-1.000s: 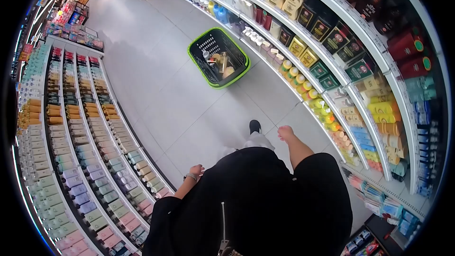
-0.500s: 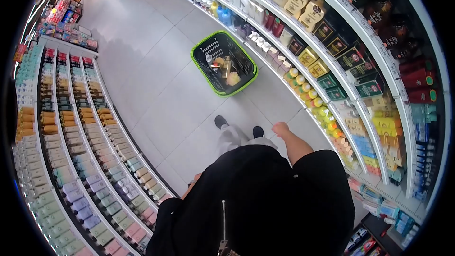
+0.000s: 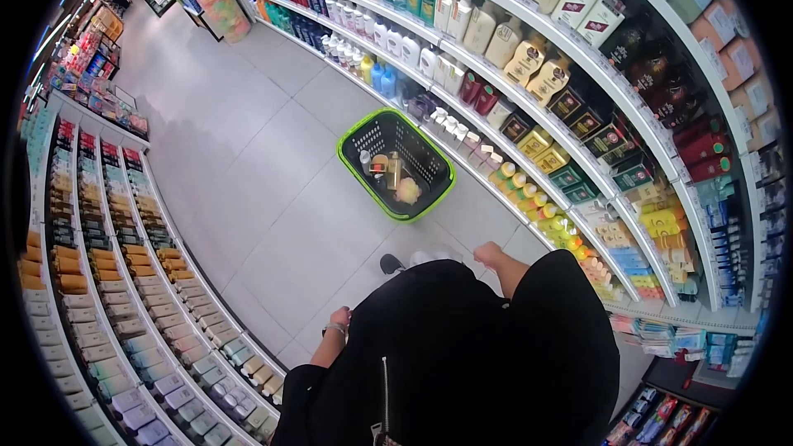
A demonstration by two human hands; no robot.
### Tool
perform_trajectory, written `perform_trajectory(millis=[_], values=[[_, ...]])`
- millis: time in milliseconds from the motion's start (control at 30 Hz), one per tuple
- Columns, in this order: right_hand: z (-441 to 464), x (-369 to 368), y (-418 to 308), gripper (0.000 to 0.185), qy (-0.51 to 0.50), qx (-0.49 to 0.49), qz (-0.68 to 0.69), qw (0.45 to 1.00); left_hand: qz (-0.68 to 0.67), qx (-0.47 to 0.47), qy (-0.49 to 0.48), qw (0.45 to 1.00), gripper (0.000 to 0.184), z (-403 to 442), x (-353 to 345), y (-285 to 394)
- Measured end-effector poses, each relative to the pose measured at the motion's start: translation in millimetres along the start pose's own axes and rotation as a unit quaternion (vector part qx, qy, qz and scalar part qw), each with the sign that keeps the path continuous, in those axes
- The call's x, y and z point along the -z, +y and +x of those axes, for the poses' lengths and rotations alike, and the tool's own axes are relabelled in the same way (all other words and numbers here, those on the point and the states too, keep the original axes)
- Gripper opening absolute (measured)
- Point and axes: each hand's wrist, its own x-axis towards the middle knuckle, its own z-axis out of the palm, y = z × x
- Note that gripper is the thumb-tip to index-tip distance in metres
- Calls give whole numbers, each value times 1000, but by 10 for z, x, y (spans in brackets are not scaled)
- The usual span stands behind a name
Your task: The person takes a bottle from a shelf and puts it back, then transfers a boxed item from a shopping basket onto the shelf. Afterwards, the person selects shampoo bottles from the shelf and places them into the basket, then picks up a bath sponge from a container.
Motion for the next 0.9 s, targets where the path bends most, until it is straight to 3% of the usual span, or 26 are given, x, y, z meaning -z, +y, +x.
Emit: perform_trajectory(millis=[67, 133, 200, 300, 467, 533, 600, 633, 667, 700, 767, 833, 867, 900], values=[[5, -84, -262, 12, -23, 39, -66, 997, -291, 133, 28, 947, 34, 3, 25, 260], [70, -103, -557, 13, -46, 115, -203, 971, -332, 127, 42, 934, 37, 11, 111, 475], [174, -143, -789, 15, -70, 219, -398, 888, -357, 113, 57, 925, 36, 38, 168, 650], [353, -144, -1109, 18, -42, 331, -526, 782, -387, 106, 59, 914, 36, 111, 217, 833], [722, -90, -1517, 21, -58, 274, -498, 821, -443, 139, 103, 880, 35, 115, 260, 837], [931, -27, -1765, 23, -59, 259, -493, 828, -328, 116, 87, 933, 34, 179, 388, 788], [1063, -46, -2059, 23, -69, 255, -484, 834, -38, 26, 61, 997, 32, 243, 602, 713], [1104, -47, -2227, 24, -56, 268, -472, 838, 138, -37, 51, 988, 32, 257, 703, 701], [1151, -1, -2414, 24, -41, 280, -458, 843, 307, -106, 57, 944, 31, 288, 801, 722], [1197, 56, -2616, 24, -24, 291, -444, 847, 355, -126, 58, 924, 30, 325, 881, 724], [1482, 83, -2931, 20, -11, 388, -495, 778, 393, -140, 58, 907, 29, 394, 1087, 873], [1912, 29, -3127, 18, 31, 412, -471, 779, 422, -151, 55, 892, 28, 483, 1320, 1130], [1398, 230, -3541, 19, 67, 372, -309, 873, 436, -156, 53, 885, 28, 568, 1445, 1275], [1579, 195, -3624, 18, 105, 428, -282, 853, 450, -160, 50, 877, 27, 647, 1574, 1445]])
